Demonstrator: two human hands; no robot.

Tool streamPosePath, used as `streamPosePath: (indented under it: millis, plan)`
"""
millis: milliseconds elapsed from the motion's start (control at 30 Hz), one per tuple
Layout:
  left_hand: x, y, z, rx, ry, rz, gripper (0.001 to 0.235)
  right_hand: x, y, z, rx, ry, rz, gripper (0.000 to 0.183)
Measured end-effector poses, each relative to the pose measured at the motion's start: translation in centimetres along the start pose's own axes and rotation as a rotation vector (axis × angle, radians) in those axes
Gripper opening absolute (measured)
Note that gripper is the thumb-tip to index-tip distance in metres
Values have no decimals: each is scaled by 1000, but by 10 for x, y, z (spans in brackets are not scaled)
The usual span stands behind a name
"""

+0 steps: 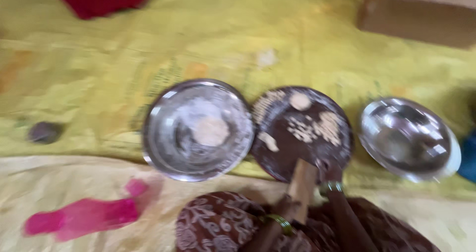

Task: The person sits on the floor and uses a wooden tool to press and shape small pieces of dough on a round board. They repeatedly pick up dough pieces, flatten them, and place them back on the board.

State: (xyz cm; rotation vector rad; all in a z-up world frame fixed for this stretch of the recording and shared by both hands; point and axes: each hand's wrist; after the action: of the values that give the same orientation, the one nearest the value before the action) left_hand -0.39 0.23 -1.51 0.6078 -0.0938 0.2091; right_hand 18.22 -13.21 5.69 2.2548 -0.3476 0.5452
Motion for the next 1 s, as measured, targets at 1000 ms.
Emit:
streamPosePath:
  millis: [1000]
  plan:
    - [-3, 23, 38, -409, 681, -63, 43, 104, -20, -20, -284, 318, -105, 21]
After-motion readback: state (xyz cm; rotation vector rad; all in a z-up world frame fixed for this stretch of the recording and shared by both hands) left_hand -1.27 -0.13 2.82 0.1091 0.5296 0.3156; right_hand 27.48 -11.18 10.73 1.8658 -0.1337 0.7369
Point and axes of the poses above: each hand's wrist, its own x-axis towards the middle knuckle, its own y-axis out of the back of the hand, z = x × y, and after that the axes turned 15 degrees about z, right-handed
